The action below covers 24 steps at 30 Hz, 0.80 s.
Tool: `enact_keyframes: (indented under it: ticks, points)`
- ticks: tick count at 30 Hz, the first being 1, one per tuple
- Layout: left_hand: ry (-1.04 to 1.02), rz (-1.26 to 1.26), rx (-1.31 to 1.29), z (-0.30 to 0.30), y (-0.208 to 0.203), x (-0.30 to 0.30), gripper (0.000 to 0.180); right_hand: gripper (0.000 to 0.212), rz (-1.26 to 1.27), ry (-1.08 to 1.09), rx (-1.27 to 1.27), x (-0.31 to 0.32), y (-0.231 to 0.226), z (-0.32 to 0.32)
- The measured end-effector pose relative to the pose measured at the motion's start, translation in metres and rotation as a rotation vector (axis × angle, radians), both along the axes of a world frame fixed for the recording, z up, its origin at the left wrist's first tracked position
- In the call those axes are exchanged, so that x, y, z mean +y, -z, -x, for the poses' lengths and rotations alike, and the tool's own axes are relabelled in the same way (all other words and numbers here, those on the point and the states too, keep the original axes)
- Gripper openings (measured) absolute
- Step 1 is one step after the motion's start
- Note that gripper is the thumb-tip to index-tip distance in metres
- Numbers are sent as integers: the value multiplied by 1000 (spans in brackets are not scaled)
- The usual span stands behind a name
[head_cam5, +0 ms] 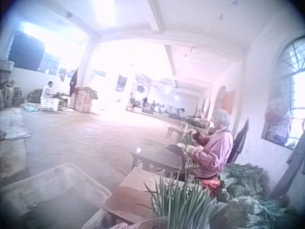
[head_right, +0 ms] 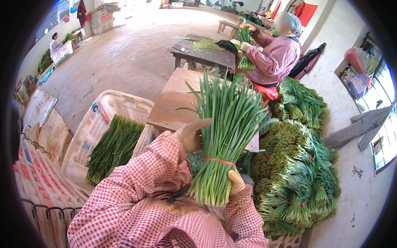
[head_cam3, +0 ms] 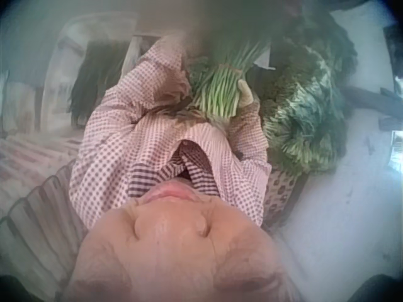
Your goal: The person processes bundles of green chives by trimming the root ends with a large blade and sorting them into a plastic crate.
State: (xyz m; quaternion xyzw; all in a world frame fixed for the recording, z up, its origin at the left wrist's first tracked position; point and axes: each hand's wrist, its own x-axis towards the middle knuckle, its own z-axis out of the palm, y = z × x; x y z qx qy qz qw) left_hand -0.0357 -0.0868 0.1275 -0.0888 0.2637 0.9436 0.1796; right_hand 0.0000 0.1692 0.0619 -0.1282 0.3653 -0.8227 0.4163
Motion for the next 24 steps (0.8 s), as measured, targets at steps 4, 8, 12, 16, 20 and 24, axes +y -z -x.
enact_keyframes:
  ticks: [4,8,12,16,20,24]
  points:
    - [-19,302,-37,-44,32,-40,43,72,-131,231,103,-24,-71,7]
    - [-36,542,143,-53,26,-32,69,83,-514,302,549,-71,-112,16]
    - [-168,141,523,-56,22,-22,74,98,-672,-164,818,-84,-137,-2]
    - [-188,-197,422,-84,41,-48,68,85,-665,41,849,-98,-120,-2]
    - [-159,-401,183,-97,67,-95,52,57,-802,263,798,-72,-81,31]
    - [-327,-74,144,-110,92,-211,44,49,-910,387,631,-26,-60,43]
